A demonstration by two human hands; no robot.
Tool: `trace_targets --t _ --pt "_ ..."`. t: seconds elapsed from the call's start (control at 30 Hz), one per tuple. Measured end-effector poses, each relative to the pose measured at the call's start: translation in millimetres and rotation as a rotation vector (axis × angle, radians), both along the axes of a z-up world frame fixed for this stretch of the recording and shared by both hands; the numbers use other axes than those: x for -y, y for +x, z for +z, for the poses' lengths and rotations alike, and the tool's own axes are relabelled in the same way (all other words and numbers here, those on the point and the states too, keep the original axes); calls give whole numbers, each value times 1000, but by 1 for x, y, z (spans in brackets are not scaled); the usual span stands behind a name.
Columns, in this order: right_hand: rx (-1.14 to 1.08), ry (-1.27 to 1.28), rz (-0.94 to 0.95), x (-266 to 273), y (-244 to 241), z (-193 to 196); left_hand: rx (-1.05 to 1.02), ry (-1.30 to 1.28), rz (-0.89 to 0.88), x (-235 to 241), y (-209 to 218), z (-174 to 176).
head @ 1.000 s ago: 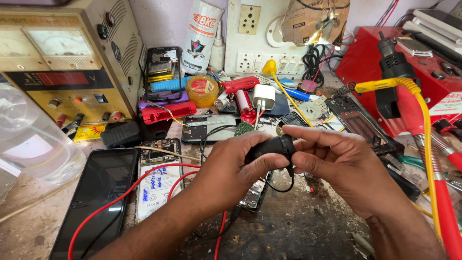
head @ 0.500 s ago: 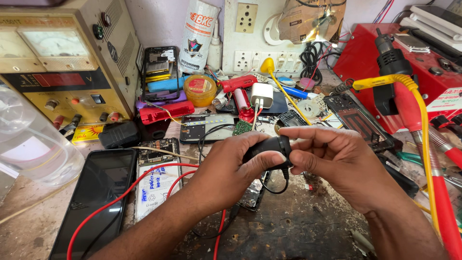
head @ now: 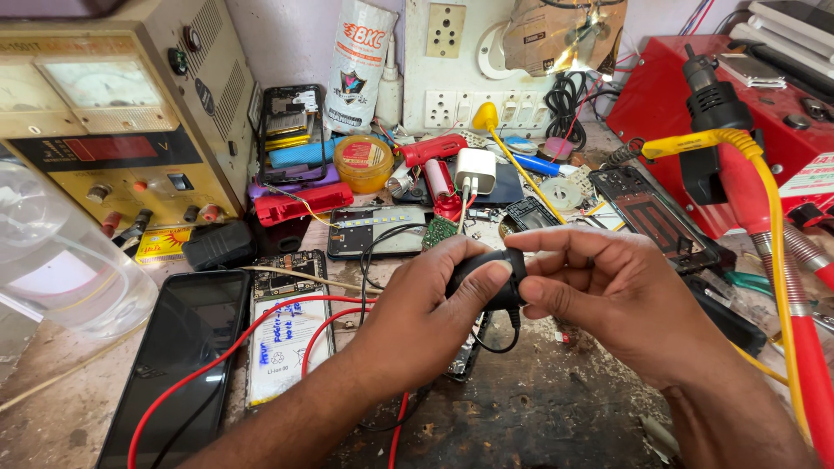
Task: The person connects a charger to a disassembled mobile phone and tests the screen response. They then use a metal tool to pry open the back cover, remove the battery, and reinsert it. The phone is handled and inspected throughout the process.
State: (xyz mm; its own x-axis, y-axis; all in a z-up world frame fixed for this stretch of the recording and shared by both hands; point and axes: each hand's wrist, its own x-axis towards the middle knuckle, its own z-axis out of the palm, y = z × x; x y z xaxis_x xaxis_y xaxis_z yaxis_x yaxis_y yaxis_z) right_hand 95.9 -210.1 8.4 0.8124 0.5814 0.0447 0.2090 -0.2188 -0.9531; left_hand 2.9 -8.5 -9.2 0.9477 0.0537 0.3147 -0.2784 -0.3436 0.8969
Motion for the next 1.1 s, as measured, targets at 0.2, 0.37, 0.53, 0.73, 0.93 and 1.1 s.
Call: trace_targets --t 0.2,0.37,0.53,0.73,0.93,1.1 --pt "48 -19 -38 2 -4 0 137 21 -46 0 -4 4" --pt "27 -8 17 -2 -6 -4 141 91 61 5 -8 7" --pt "48 114 48 -14 -14 -10 162 -12 182 10 -9 7" --pt "211 180 89 -24 -25 -16 363 -15 262 7 -10 4" --pt "388 293 101 -28 -34 -25 537 90 303 4 -13 2" --pt "430 320 114 -29 -39 -25 552 119 302 6 -14 2"
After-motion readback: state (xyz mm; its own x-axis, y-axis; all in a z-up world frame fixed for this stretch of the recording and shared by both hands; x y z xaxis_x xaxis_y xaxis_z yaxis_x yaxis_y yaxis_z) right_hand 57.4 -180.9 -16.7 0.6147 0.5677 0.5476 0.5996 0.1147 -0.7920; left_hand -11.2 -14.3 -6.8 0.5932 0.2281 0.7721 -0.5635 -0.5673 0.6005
